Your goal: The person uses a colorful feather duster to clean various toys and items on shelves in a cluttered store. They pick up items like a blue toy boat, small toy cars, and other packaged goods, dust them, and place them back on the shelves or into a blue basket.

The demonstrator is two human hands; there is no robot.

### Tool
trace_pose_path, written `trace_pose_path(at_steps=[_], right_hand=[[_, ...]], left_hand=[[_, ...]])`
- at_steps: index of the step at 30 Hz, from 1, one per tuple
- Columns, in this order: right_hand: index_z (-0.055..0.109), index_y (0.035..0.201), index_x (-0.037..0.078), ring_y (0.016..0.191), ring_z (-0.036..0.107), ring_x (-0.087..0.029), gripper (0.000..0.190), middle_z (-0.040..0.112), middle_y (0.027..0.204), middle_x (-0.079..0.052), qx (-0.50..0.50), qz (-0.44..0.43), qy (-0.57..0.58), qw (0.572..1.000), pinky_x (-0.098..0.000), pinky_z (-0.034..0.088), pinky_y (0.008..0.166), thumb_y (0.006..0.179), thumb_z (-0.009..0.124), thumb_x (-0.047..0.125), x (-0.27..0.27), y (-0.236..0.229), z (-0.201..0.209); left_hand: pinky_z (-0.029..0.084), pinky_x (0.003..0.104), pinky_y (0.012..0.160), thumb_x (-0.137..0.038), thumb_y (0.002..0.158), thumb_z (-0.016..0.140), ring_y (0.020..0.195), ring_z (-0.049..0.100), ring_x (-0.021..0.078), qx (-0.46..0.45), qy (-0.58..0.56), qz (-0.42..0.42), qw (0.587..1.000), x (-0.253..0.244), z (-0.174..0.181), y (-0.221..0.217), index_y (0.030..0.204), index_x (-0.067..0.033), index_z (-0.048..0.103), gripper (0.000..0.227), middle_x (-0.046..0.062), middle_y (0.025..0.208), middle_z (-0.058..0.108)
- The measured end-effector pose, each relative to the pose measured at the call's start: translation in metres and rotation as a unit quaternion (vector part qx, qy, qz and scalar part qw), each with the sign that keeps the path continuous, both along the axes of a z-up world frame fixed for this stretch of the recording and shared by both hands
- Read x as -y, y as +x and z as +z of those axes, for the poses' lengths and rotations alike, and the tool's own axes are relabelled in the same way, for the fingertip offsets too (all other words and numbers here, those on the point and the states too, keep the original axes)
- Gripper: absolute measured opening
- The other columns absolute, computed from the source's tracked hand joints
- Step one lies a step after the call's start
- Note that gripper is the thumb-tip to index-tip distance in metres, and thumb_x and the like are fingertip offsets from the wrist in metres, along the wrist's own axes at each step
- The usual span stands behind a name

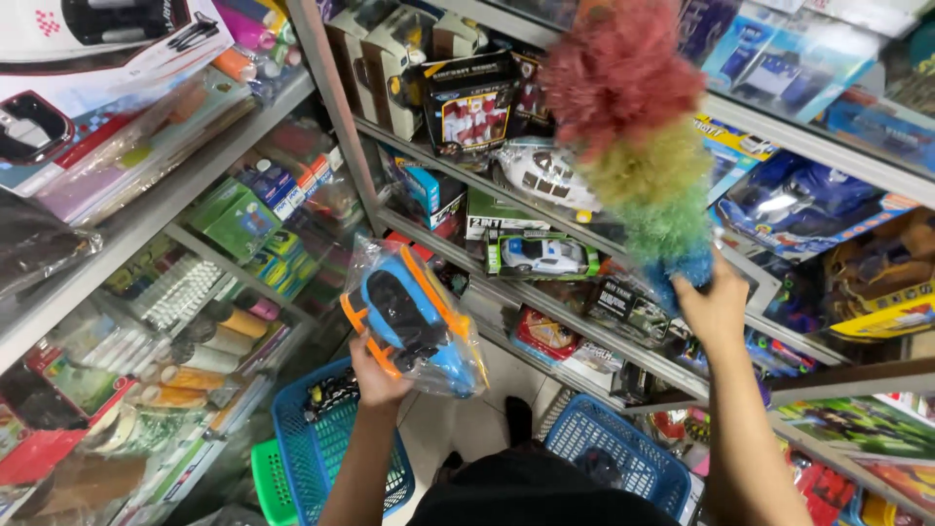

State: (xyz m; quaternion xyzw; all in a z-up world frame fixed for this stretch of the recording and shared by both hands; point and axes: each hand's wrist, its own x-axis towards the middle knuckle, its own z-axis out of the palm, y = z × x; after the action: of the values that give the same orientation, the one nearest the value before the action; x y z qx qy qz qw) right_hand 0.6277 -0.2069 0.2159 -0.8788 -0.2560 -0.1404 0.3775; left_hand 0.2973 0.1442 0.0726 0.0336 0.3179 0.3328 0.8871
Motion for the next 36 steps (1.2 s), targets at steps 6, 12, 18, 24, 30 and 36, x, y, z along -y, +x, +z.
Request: trace_pose_path(at_steps=[6, 12, 18, 24, 30, 36], right_hand=[[0.074, 0.102, 0.003, 0.095, 0.069, -0.047, 0.025, 0.071, 0.089, -0.023, 0.005, 0.014, 0.001, 1.000, -0.0552, 0.052, 0.089, 0.080, 0.081, 0.013, 0.016, 0.041, -0.034], [0.073, 0.104, 0.004, 0.103, 0.065, -0.047, 0.027, 0.068, 0.104, -0.021, -0.006, 0.131, 0.000, 0.991, -0.0569, 0.050, 0.093, 0.078, 0.074, 0.012, 0.005, 0.030, -0.020], [0.071, 0.124, 0.007, 0.109, 0.065, -0.055, 0.054, 0.071, 0.116, -0.030, -0.108, 0.178, -0.167, 0.964, -0.0657, 0.051, 0.096, 0.071, 0.078, 0.009, -0.029, 0.007, -0.056], [0.063, 0.137, 0.025, 0.134, 0.055, -0.037, 0.064, 0.055, 0.144, -0.012, -0.104, 0.071, -0.304, 0.944, -0.0627, 0.046, 0.108, 0.075, 0.077, 0.018, -0.059, 0.040, -0.205], [0.061, 0.140, 0.021, 0.115, 0.064, -0.043, 0.059, 0.065, 0.119, -0.020, -0.046, -0.059, -0.299, 0.951, -0.0606, 0.047, 0.101, 0.083, 0.074, 0.022, -0.072, 0.083, -0.241], [0.060, 0.141, 0.021, 0.119, 0.061, -0.037, 0.058, 0.068, 0.118, -0.016, 0.028, -0.050, -0.326, 0.944, -0.0538, 0.039, 0.110, 0.083, 0.068, 0.021, -0.071, 0.092, -0.264]], left_hand=[[0.062, 0.041, 0.078, -0.049, 0.073, 0.076, 0.088, 0.072, 0.0312, 0.029, 0.021, -0.005, 0.999, -0.002, 0.014, 0.041, 0.099, -0.0147, 0.078, 0.043, 0.012, 0.099, 0.076], [0.060, 0.045, 0.084, -0.049, 0.073, 0.078, 0.089, 0.072, 0.0322, 0.027, 0.019, 0.020, 0.999, 0.014, 0.059, 0.062, 0.098, -0.0153, 0.078, 0.042, 0.012, 0.097, 0.077], [0.063, 0.048, 0.083, -0.045, 0.077, 0.076, 0.082, 0.073, 0.0300, -0.029, 0.052, 0.079, 0.995, -0.006, 0.027, 0.039, 0.092, -0.0161, 0.075, 0.032, 0.008, 0.088, 0.075], [0.064, 0.047, 0.081, -0.044, 0.076, 0.076, 0.078, 0.072, 0.0293, -0.056, 0.024, 0.167, 0.984, 0.009, 0.046, 0.002, 0.088, -0.0163, 0.073, 0.030, 0.008, 0.088, 0.074], [0.065, 0.042, 0.082, -0.048, 0.081, 0.074, 0.084, 0.074, 0.0220, -0.092, 0.050, 0.172, 0.980, 0.016, 0.049, -0.042, 0.093, -0.0208, 0.074, 0.030, 0.001, 0.091, 0.075], [0.062, 0.046, 0.088, -0.049, 0.082, 0.072, 0.088, 0.074, 0.0271, -0.083, 0.073, 0.189, 0.976, 0.009, 0.012, -0.056, 0.103, -0.0204, 0.076, 0.036, 0.005, 0.099, 0.076]])
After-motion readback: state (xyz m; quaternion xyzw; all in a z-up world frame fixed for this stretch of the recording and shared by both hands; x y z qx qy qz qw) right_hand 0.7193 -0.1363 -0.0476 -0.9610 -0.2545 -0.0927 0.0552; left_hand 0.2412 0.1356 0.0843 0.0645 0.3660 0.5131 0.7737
